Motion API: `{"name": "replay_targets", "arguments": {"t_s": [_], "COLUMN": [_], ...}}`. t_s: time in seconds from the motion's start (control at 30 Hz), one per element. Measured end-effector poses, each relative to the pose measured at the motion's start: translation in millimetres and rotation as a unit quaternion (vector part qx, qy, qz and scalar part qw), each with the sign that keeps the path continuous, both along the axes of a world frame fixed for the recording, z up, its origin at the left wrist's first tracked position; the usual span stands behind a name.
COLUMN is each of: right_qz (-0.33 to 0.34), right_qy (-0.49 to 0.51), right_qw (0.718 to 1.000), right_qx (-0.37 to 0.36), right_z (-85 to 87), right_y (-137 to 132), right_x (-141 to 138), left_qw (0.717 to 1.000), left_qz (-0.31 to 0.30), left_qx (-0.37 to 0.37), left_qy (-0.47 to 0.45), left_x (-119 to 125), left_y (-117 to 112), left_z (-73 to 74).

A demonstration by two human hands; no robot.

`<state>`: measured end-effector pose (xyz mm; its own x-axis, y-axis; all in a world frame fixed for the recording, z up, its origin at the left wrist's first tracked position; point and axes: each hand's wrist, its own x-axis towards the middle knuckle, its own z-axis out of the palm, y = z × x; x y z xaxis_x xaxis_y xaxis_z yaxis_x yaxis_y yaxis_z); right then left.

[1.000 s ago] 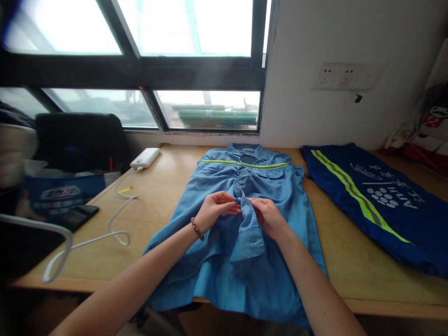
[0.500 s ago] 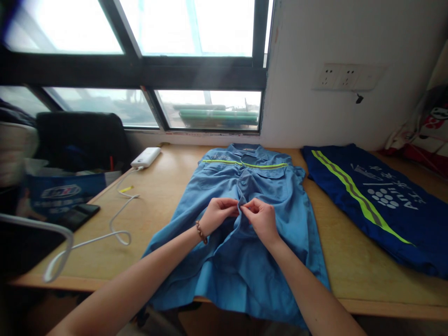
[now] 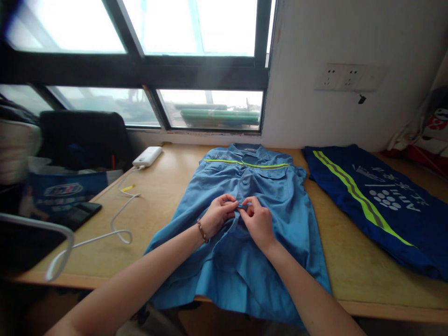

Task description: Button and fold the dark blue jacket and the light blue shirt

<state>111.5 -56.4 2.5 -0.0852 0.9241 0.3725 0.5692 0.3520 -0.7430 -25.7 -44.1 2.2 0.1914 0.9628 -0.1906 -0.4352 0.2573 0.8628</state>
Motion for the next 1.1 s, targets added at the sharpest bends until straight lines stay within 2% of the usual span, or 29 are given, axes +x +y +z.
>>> {"name": "replay_targets", "arguments": {"t_s": [0.17,0.3,0.47,0.57,0.67,0.8,0.93,1.1], "right_qz": [0.021,0.052,0.068,0.046,0.017,0.029,0.037,0.043], "right_qy": [0.085,0.174,0.213,0.189,0.111,0.025,0.002,0.058], "right_qw": [0.995,0.977,0.963,0.974,0.993,0.998,0.998,0.997], "right_qx": [-0.051,-0.114,-0.150,-0.117,-0.029,0.045,0.042,-0.029], "right_z": [1.0,-1.6,-6.6,-5.4,-1.7,0.8,-0.5,-4.6], "right_y": [2.6,6.7,11.1,8.5,2.6,-2.7,-1.8,3.6], "right_x": [0.0,0.1,0.8,1.0,0.4,-0.7,-1.3,-1.1], "left_qw": [0.999,0.998,0.997,0.997,0.997,0.998,0.999,0.998], "left_qz": [0.005,0.024,0.020,0.017,0.026,0.032,0.039,0.034], "left_qx": [-0.020,-0.018,-0.057,-0.062,-0.040,0.004,0.024,0.047], "left_qy": [-0.030,-0.047,-0.040,-0.047,-0.055,-0.054,-0.023,-0.009], "left_x": [0.9,3.3,3.9,3.4,3.3,2.7,0.9,-1.0], "left_y": [-0.2,-0.8,-1.8,-1.8,-1.2,0.2,1.8,1.6], "left_z": [1.2,0.8,0.8,1.6,1.9,1.0,0.3,0.6]}}
